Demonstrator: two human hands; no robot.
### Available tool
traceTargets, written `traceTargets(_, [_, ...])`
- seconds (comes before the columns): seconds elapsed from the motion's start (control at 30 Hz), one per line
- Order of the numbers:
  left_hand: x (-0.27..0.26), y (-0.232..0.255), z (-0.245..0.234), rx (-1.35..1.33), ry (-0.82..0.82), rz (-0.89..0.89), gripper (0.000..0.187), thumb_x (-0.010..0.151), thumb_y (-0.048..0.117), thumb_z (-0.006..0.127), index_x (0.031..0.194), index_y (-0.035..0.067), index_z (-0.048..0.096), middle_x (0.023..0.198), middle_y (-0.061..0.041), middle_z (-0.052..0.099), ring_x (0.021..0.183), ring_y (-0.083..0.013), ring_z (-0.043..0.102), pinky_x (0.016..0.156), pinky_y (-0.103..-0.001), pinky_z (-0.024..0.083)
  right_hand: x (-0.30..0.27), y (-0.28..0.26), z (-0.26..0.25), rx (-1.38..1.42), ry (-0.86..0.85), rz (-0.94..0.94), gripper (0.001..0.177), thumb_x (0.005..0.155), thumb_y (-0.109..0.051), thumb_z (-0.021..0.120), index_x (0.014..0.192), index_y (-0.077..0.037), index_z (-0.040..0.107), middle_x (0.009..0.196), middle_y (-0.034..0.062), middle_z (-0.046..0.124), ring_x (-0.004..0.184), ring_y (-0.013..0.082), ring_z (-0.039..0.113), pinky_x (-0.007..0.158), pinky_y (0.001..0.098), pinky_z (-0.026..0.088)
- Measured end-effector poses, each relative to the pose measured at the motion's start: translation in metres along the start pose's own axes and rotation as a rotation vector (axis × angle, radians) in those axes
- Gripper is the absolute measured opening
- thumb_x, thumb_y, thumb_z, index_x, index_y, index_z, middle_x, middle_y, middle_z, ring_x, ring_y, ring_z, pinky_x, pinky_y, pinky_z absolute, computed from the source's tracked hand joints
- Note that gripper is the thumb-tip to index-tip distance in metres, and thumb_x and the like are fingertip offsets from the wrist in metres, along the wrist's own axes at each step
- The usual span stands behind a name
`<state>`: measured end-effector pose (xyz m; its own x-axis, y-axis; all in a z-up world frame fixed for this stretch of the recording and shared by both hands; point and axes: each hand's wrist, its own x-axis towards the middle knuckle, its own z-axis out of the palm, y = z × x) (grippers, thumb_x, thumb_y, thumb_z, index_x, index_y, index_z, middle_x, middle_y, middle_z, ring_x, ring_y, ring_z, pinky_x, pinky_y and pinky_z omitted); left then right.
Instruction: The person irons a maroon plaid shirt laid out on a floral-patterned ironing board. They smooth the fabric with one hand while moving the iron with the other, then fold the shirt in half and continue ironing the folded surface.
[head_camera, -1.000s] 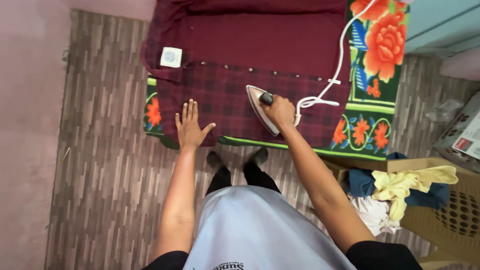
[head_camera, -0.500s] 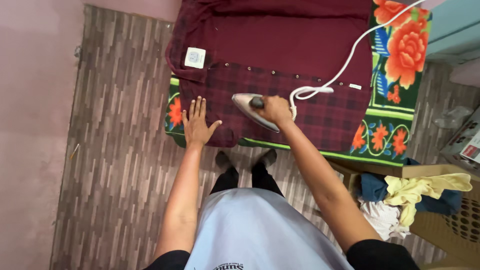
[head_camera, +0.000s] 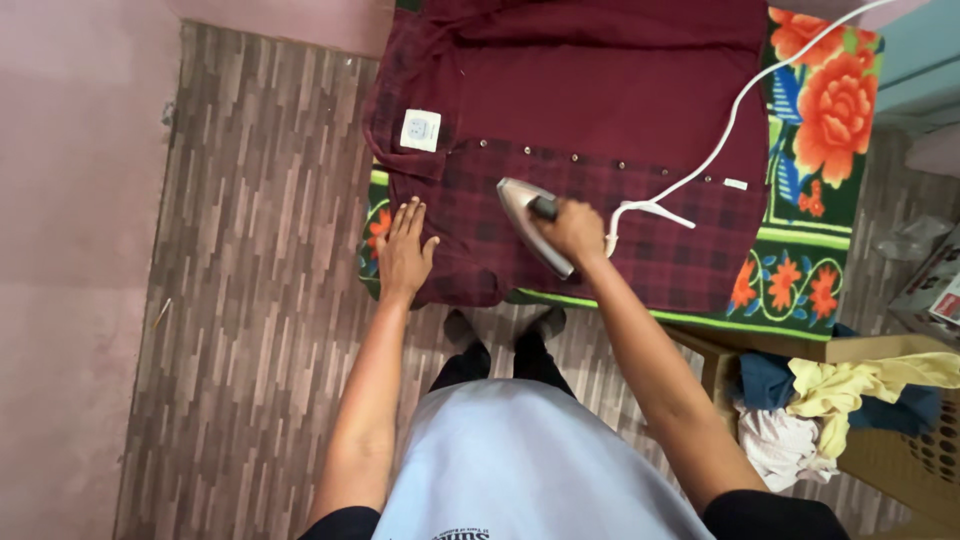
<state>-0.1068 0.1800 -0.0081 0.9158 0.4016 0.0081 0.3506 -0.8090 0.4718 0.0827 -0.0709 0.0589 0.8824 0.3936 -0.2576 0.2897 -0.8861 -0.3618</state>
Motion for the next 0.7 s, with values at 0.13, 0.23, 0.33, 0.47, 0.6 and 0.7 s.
traceTargets(0.13, [0.005,0.002,-0.019,-0.265,0.151,-0.174,0.081,0.075,0.013,0.086,0.147,0.007,0.049,0.164,-0.016,0.035,0.146,-0.0354,0.039,0.109,-0.053,0.038,-0.002,-0.039,0.002,-0.069,-0.197,-0.26,0.048,0.076,-0.056,0.074,0.103,-0.016,0.079,0.089,0.0225,0.075,0.084,0.0444,0.072,0.079,0.0554,0.056])
traceTargets(0.23, [0.012,-0.002,-0.03,-0.309,0.255,-0.14,0.072,0.074,0.006,0.086,0.139,0.004,0.054,0.151,-0.017,0.047,0.136,-0.0375,0.048,0.108,-0.047,0.045,0.015,-0.067,0.011,-0.07,-0.168,-0.246,0.046,0.081,-0.056,0.074,0.099,-0.013,0.078,0.089,0.0213,0.075,0.085,0.0432,0.073,0.079,0.0542,0.057])
traceTargets(0.33, [0.009,-0.005,-0.028,-0.365,0.28,-0.235,0.047,0.079,0.008,0.083,0.121,0.005,0.062,0.128,-0.013,0.057,0.118,-0.0341,0.06,0.1,-0.045,0.05,0.029,-0.087,0.026,-0.02,-0.044,-0.148,0.048,0.084,-0.056,0.074,0.097,-0.01,0.077,0.09,0.0208,0.075,0.086,0.0419,0.073,0.078,0.053,0.058])
traceTargets(0.47, [0.002,-0.009,-0.024,-0.505,0.171,-0.416,0.021,0.089,0.019,0.079,0.1,0.007,0.066,0.112,-0.012,0.056,0.099,-0.0304,0.065,0.091,-0.043,0.055,0.046,-0.105,0.034,-0.034,-0.138,-0.226,0.048,0.082,-0.055,0.075,0.1,-0.01,0.077,0.09,0.0222,0.075,0.084,0.042,0.073,0.078,0.0528,0.057])
traceTargets(0.6, [-0.008,-0.001,-0.027,-0.312,0.248,-0.255,0.03,0.08,0.024,0.087,0.087,0.004,0.066,0.109,-0.015,0.056,0.105,-0.0365,0.06,0.089,-0.048,0.05,0.036,-0.113,0.037,-0.141,-0.282,-0.382,0.046,0.082,-0.053,0.075,0.102,-0.012,0.077,0.089,0.0215,0.075,0.084,0.0428,0.073,0.078,0.0534,0.057])
traceTargets(0.7, [-0.007,0.009,-0.026,-0.256,0.234,-0.31,0.031,0.077,0.024,0.086,0.086,0.002,0.065,0.109,-0.015,0.054,0.106,-0.0381,0.058,0.088,-0.048,0.05,0.035,-0.119,0.038,-0.113,-0.209,-0.326,0.043,0.082,-0.051,0.075,0.097,-0.01,0.078,0.091,0.0217,0.076,0.086,0.0421,0.074,0.081,0.0524,0.058])
